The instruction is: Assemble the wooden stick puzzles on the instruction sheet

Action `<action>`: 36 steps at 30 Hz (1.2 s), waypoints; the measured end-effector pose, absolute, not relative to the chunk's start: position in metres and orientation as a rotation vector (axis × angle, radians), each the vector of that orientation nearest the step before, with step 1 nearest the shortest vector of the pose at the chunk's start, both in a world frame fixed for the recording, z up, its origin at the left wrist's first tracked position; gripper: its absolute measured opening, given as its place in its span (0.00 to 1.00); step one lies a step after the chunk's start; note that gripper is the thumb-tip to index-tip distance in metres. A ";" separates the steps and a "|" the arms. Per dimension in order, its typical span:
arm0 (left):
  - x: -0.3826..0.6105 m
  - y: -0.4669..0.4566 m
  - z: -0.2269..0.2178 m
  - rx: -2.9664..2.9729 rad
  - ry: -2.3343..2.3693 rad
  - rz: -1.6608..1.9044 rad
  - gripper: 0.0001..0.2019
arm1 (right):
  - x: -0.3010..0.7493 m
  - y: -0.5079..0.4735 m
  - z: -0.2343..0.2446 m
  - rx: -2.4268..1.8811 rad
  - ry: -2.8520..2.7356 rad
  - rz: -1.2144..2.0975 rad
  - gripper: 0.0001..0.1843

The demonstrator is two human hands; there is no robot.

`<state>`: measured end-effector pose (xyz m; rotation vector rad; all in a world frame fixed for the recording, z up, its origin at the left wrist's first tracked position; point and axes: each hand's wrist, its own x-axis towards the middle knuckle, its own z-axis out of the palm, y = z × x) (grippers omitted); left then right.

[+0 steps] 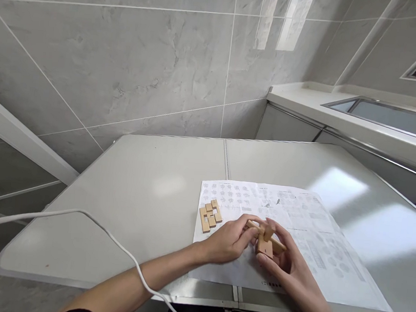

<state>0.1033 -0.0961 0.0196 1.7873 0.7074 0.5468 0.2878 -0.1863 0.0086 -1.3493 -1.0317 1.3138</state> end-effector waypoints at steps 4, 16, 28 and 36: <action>0.100 -0.095 0.020 1.878 0.695 0.508 0.27 | 0.284 -0.185 0.015 -1.368 -1.120 1.274 0.49; 0.102 -0.095 0.009 1.879 0.736 0.535 0.38 | 0.298 -0.172 0.018 -1.406 -1.244 1.148 0.49; 0.104 -0.092 0.002 1.921 0.687 0.481 0.35 | 0.395 -0.105 0.004 -1.831 -1.118 0.621 0.53; 0.104 -0.090 0.001 1.975 0.696 0.487 0.28 | 0.437 -0.077 -0.006 -2.045 -1.156 0.419 0.56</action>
